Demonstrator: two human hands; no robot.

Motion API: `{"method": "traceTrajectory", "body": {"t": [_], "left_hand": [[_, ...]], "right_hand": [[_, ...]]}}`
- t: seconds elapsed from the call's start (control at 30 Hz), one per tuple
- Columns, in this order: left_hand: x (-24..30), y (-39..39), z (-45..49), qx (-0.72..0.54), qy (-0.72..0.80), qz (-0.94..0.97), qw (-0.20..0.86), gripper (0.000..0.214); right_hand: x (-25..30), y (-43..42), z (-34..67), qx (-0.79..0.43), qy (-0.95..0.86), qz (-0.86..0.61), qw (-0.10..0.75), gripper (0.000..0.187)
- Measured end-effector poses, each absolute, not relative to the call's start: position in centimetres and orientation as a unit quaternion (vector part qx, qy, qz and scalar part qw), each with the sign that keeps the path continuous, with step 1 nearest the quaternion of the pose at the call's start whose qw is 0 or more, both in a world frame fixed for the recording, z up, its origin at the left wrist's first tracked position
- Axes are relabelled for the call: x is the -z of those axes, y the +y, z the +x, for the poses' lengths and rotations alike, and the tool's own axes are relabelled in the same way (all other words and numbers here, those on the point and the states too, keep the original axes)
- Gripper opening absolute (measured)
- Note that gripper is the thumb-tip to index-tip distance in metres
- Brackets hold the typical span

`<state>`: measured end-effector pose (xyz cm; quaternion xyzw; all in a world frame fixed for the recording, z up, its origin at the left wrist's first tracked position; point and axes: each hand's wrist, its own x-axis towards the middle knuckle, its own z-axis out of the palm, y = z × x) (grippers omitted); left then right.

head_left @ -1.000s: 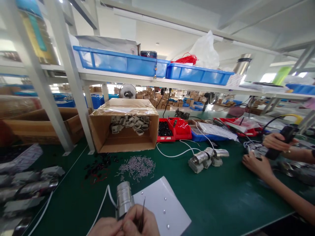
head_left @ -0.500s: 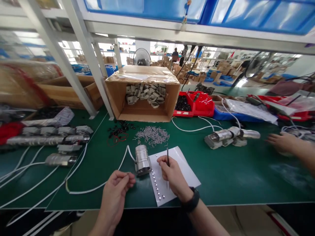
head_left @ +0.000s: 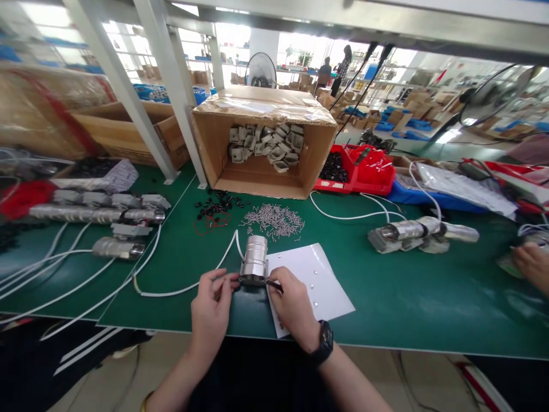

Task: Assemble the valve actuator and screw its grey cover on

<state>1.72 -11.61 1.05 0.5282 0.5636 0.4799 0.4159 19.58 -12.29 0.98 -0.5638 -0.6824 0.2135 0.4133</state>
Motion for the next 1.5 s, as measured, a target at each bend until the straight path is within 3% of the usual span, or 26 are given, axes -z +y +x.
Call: {"method": "traceTrajectory", "body": {"t": [0.27, 0.57, 0.7, 0.83, 1.07, 1.23, 1.3, 1.4, 1.5], "left_hand": [[-0.1, -9.8, 0.9, -0.443, 0.512, 0.705, 0.212, 0.016], [-1.1, -8.7, -0.5, -0.400, 0.374, 0.818, 0.177, 0.013], [-1.1, -8.6, -0.8, -0.399, 0.351, 0.830, 0.173, 0.016], [-1.6, -8.2, -0.7, -0.362, 0.379, 0.830, 0.192, 0.016], [-2.9, -6.8, -0.1, -0.236, 0.464, 0.784, 0.338, 0.016], [-2.5, -6.7, 0.2, -0.221, 0.475, 0.756, 0.393, 0.016], [-2.5, -6.9, 0.4, -0.221, 0.508, 0.734, 0.392, 0.027], [-2.5, -7.0, 0.9, -0.235, 0.530, 0.728, 0.365, 0.071], [-2.4, -6.6, 1.5, -0.250, 0.486, 0.762, 0.347, 0.072]], "right_hand": [[-0.5, -12.5, 19.1, -0.190, -0.689, -0.554, 0.427, 0.013], [-1.6, -13.5, 19.3, -0.194, -0.721, -0.547, 0.377, 0.025], [-2.5, -12.2, 22.4, -0.181, -0.693, -0.625, 0.310, 0.019], [-3.3, -7.4, 26.8, -0.123, -0.646, -0.713, 0.243, 0.014], [-2.8, -1.9, 28.4, -0.121, -0.680, -0.719, 0.079, 0.004], [-2.4, -2.1, 27.4, -0.107, -0.693, -0.712, 0.043, 0.006], [-2.5, -2.1, 27.5, -0.102, -0.688, -0.717, 0.052, 0.006], [-3.0, -1.8, 28.4, -0.099, -0.674, -0.728, 0.075, 0.008], [-3.5, -1.5, 29.7, -0.111, -0.669, -0.730, 0.087, 0.007]]}}
